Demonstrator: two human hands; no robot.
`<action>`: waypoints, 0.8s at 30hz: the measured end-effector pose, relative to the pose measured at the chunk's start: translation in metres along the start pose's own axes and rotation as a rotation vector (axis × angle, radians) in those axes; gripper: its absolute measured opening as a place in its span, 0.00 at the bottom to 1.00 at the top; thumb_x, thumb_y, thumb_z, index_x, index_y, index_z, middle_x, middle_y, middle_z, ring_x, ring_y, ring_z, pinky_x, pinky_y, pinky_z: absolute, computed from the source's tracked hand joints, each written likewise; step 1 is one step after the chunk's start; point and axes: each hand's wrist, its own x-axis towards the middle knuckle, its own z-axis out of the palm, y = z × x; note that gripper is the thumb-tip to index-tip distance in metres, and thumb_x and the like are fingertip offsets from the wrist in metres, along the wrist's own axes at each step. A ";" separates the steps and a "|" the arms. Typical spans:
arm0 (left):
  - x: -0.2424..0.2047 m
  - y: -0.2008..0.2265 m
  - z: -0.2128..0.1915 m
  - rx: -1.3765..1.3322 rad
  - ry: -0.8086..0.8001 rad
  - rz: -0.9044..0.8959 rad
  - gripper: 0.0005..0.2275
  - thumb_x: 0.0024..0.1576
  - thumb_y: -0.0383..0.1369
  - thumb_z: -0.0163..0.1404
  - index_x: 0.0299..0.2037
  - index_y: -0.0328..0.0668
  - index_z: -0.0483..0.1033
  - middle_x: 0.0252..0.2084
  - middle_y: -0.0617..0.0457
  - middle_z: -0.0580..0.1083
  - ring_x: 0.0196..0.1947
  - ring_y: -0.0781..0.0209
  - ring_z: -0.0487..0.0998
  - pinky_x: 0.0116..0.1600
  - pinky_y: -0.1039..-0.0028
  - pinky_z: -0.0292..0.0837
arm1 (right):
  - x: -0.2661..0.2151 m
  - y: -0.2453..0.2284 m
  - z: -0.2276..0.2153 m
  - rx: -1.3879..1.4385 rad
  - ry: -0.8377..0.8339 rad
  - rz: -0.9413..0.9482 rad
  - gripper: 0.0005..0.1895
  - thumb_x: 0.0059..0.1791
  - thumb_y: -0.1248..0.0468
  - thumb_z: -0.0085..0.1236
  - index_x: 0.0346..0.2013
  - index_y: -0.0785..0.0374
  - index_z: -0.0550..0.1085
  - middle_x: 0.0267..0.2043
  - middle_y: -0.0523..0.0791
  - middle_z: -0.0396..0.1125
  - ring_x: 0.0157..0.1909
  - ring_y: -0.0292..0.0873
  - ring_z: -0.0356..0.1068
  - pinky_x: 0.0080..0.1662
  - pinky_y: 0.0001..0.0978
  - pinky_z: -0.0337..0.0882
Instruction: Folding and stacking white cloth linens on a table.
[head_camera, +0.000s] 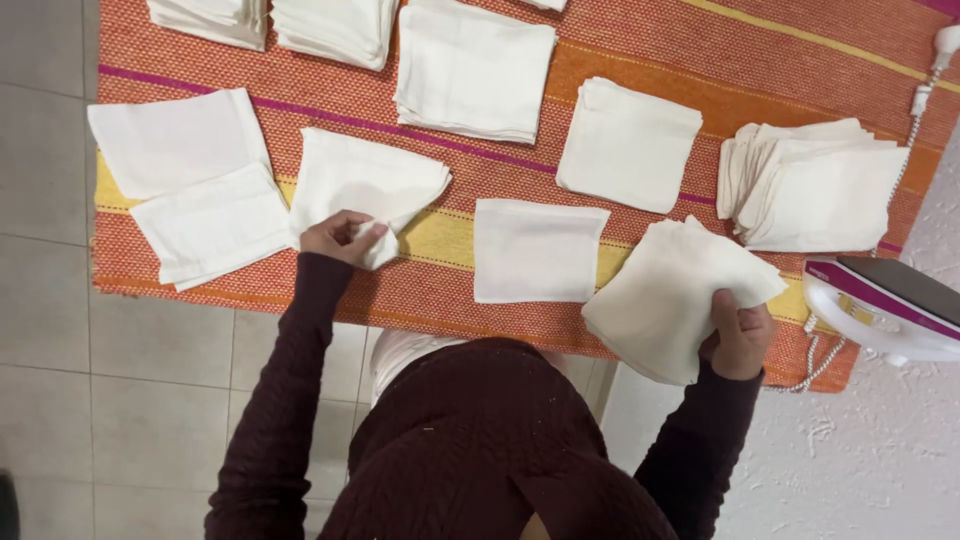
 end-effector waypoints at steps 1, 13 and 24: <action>-0.008 0.007 -0.001 0.001 0.004 0.001 0.09 0.52 0.40 0.69 0.37 0.55 0.84 0.30 0.54 0.80 0.28 0.61 0.76 0.36 0.72 0.72 | 0.000 -0.004 0.005 0.003 -0.002 0.000 0.05 0.57 0.67 0.55 0.45 0.66 0.70 0.35 0.50 0.73 0.35 0.41 0.77 0.44 0.33 0.80; -0.029 0.010 0.028 0.678 -0.087 0.556 0.25 0.41 0.47 0.70 0.49 0.59 0.78 0.44 0.57 0.69 0.45 0.52 0.74 0.49 0.62 0.76 | -0.006 -0.011 0.015 -0.026 -0.031 -0.001 0.05 0.58 0.66 0.55 0.43 0.67 0.71 0.34 0.53 0.73 0.33 0.45 0.77 0.40 0.34 0.80; -0.024 -0.015 0.034 0.381 0.166 0.602 0.03 0.61 0.37 0.58 0.42 0.58 0.82 0.37 0.61 0.77 0.40 0.56 0.78 0.49 0.68 0.76 | -0.012 -0.035 0.029 -0.022 -0.022 0.018 0.07 0.57 0.65 0.56 0.43 0.68 0.71 0.33 0.53 0.73 0.32 0.46 0.77 0.40 0.38 0.80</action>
